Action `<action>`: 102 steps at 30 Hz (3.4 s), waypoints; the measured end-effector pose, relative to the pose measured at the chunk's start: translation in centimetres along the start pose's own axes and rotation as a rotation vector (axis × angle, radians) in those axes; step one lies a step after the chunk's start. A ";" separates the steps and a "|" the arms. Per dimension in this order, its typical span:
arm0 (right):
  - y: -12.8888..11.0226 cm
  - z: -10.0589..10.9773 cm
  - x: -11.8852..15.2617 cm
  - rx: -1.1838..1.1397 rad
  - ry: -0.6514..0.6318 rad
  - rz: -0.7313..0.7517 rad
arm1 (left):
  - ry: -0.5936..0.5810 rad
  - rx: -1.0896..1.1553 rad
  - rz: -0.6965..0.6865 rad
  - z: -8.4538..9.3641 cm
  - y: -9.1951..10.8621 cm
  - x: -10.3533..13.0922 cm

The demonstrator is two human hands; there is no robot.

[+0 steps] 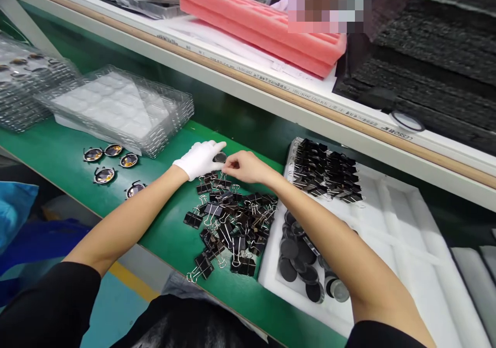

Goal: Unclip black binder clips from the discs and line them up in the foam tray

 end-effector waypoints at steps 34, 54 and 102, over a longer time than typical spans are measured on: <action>6.8 -0.9 -3.4 0.096 0.486 -0.625 | -0.154 -0.080 -0.167 0.0 1.6 -1.6; 9.2 -1.8 -3.1 0.098 0.557 -0.602 | -0.223 0.017 -0.268 -0.8 2.6 -3.3; 6.0 2.3 0.9 0.071 0.120 -0.236 | -0.082 -0.084 -0.168 -0.1 0.6 -1.2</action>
Point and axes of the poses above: each hand's wrist, its own x-axis away from the middle knuckle, its own z-axis out of the back of the hand, y = z × x, the point moved 3 cm from there along -x, towards the middle knuckle, and after that the axes turned 2 degrees about z, right-handed, at the moved point
